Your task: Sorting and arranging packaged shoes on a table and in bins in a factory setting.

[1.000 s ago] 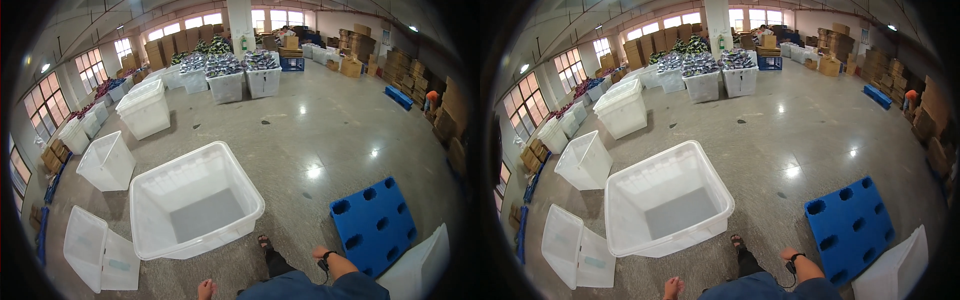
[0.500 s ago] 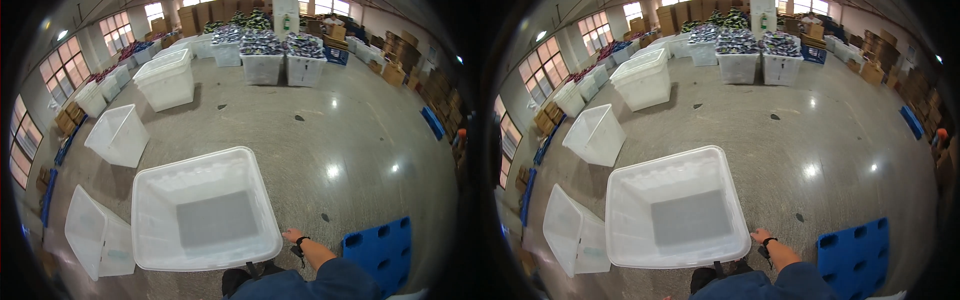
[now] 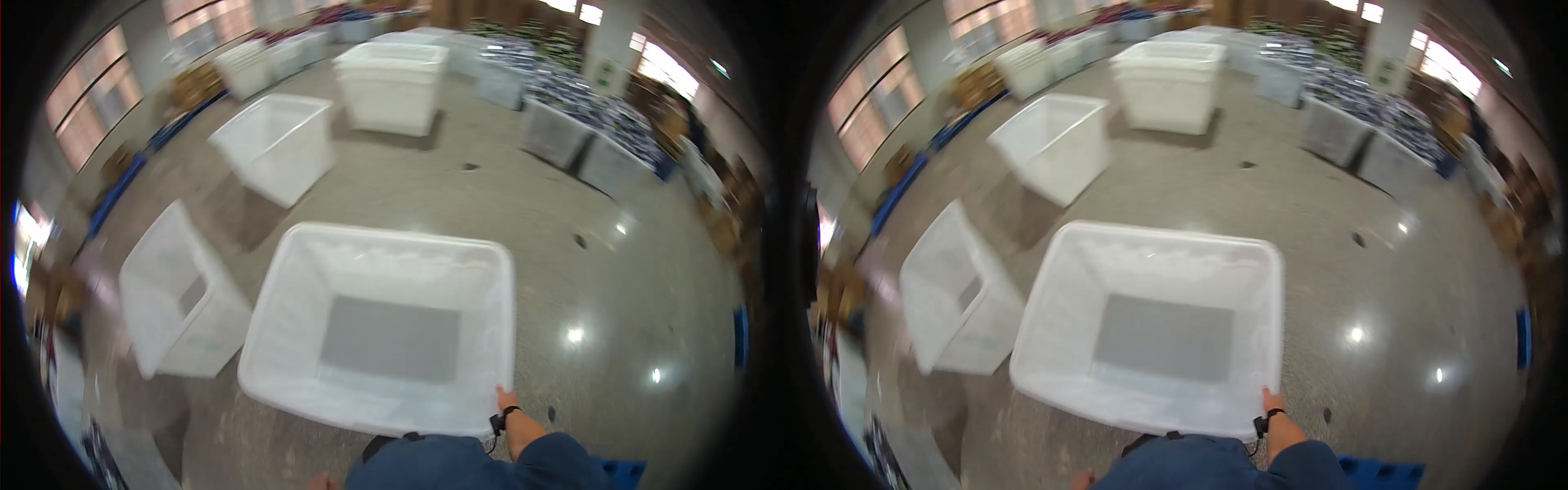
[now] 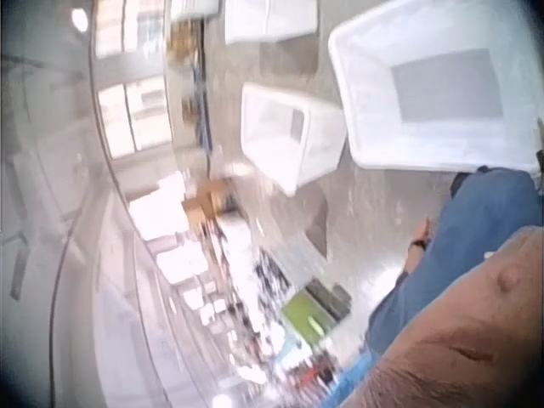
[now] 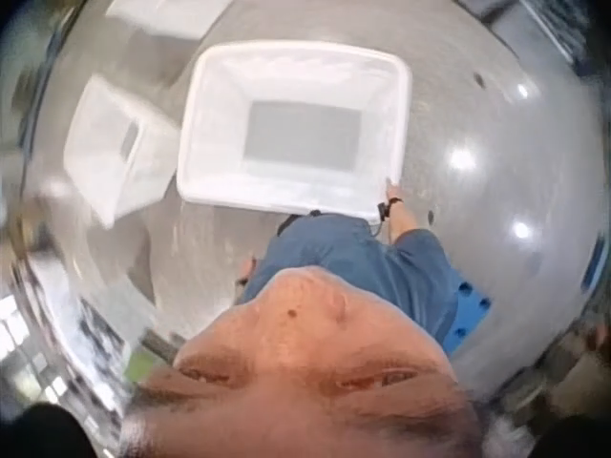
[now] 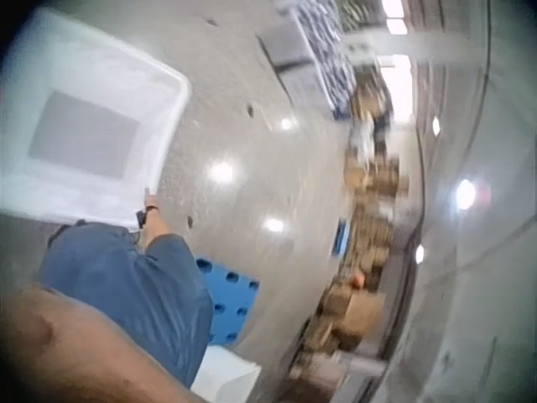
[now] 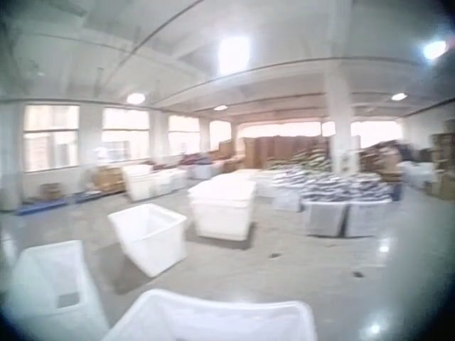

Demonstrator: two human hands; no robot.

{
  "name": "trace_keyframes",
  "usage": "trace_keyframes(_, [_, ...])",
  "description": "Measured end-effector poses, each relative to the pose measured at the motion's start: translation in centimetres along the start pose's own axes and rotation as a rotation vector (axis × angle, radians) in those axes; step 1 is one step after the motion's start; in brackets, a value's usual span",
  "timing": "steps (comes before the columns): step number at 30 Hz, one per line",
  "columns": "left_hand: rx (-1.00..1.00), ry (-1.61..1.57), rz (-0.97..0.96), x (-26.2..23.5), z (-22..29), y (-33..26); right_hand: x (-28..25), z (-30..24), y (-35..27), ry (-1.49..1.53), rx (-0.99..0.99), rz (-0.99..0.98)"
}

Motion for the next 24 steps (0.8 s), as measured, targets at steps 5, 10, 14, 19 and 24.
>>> trace_keyframes(5, [-0.255, -0.687, 0.284, -8.4, -2.0, 0.4, 10.4, -10.3, 5.6, 0.306, -0.095, -0.183])
trace_keyframes(10, [-0.247, -1.078, 0.593, -14.5, -0.9, -3.2, 22.0, -21.9, -1.9, 0.295, -0.014, -0.312])
trace_keyframes(14, [-0.364, -1.022, 0.565, -9.1, -6.2, -2.4, 30.6, -29.5, -1.2, 0.054, -0.198, -0.271])
trace_keyframes(19, [-0.174, -0.374, 0.620, -2.6, -9.6, -1.6, 38.7, -37.8, 1.4, 0.160, -0.301, -0.375])
trace_keyframes(24, [-0.153, 0.061, 0.433, -4.9, -4.6, 0.2, 47.7, -45.2, -1.8, -0.090, -0.352, -0.268])
Point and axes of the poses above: each hand's wrist, its own y-axis towards the middle knuckle, its own x-axis out of the palm, z = x × y, the point moved 7 cm from there along y, towards the middle knuckle, and after that the axes turned 13 degrees about y, right-handed, at the moved point
